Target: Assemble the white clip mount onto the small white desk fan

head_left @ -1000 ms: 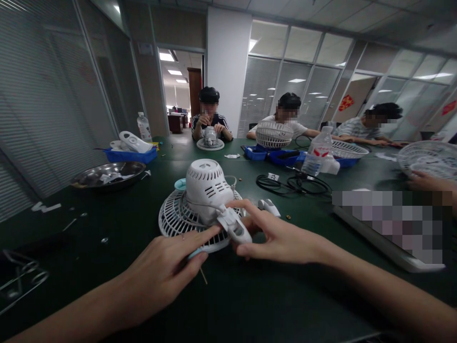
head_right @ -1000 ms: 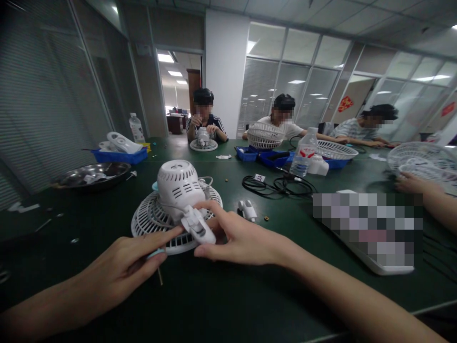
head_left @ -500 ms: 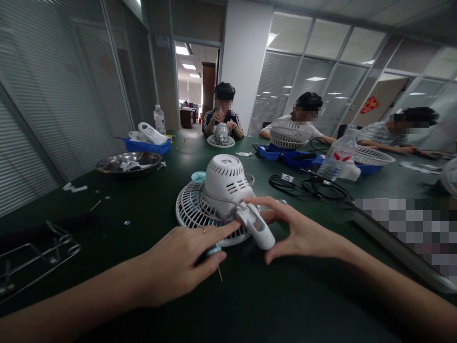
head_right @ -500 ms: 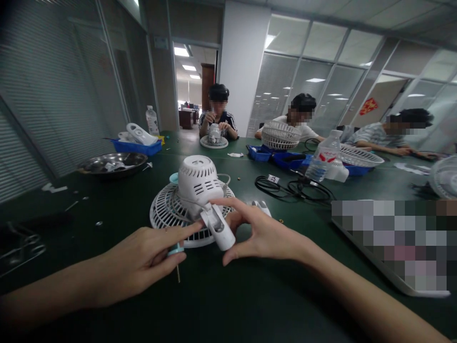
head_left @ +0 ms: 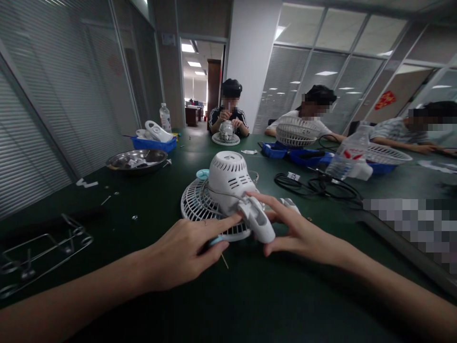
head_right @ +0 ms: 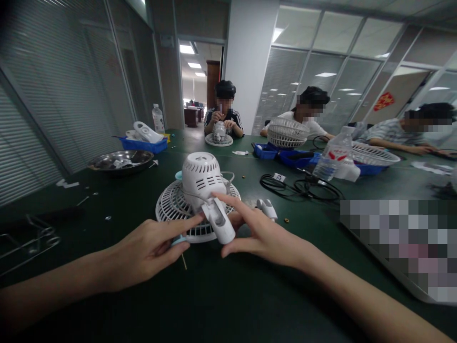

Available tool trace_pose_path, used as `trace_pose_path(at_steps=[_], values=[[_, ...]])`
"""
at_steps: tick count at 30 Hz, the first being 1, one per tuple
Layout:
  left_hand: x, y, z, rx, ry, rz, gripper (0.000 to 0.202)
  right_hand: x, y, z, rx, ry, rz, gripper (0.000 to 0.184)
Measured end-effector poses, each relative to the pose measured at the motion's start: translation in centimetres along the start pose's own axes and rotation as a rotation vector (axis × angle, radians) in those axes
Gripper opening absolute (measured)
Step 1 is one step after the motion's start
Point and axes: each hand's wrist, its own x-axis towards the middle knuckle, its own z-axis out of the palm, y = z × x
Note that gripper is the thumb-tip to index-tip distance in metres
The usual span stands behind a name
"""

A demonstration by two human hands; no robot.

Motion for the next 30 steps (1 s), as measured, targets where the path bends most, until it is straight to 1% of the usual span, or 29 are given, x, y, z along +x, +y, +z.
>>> trace_pose_path(at_steps=[2,4,7,9,10,13,15,18,20,22,25,28,30], values=[[0.0,0.2,-0.2,-0.003,-0.008,-0.014,0.052,0.0,0.0,0.1,0.037,0.003,-0.017,0.091],[0.1,0.4,-0.4,0.002,-0.033,-0.038,0.052,0.1,0.1,-0.1,0.011,0.013,-0.023,0.092],[0.1,0.7,-0.7,0.015,-0.075,-0.058,0.051,0.0,0.3,-0.6,-0.132,0.009,-0.057,0.094],[0.2,0.7,-0.7,0.026,-0.067,-0.039,0.048,0.0,0.4,-0.8,-0.212,0.002,-0.071,0.093],[0.2,0.6,-0.6,0.028,-0.056,-0.023,0.047,0.0,0.4,-0.8,-0.210,0.006,-0.070,0.091],[0.3,0.3,-0.1,0.028,-0.018,0.017,0.047,-0.1,0.2,-0.6,-0.081,0.040,-0.049,0.088],[0.3,0.1,0.1,0.026,-0.010,0.028,0.047,-0.1,0.1,-0.3,-0.027,0.039,-0.028,0.087],[0.4,0.0,0.2,0.016,-0.014,0.018,0.047,-0.1,0.1,-0.2,0.043,-0.003,-0.002,0.087],[0.4,0.2,-0.1,-0.010,-0.040,-0.009,0.049,0.1,0.3,-0.2,0.124,-0.044,-0.005,0.087],[0.5,0.3,-0.4,-0.077,-0.071,-0.075,0.048,0.4,0.6,-0.2,0.189,-0.073,-0.009,0.084],[0.7,0.2,-0.9,-0.326,-0.097,-0.223,0.039,0.7,1.1,-0.1,0.241,-0.085,-0.016,0.085],[0.9,-0.4,-1.0,-0.592,-0.073,-0.326,0.032,0.8,1.2,0.3,0.280,-0.084,-0.001,0.087],[1.0,-0.9,-0.8,-0.681,-0.065,-0.393,0.033,0.8,1.0,0.7,0.296,-0.082,0.022,0.087]])
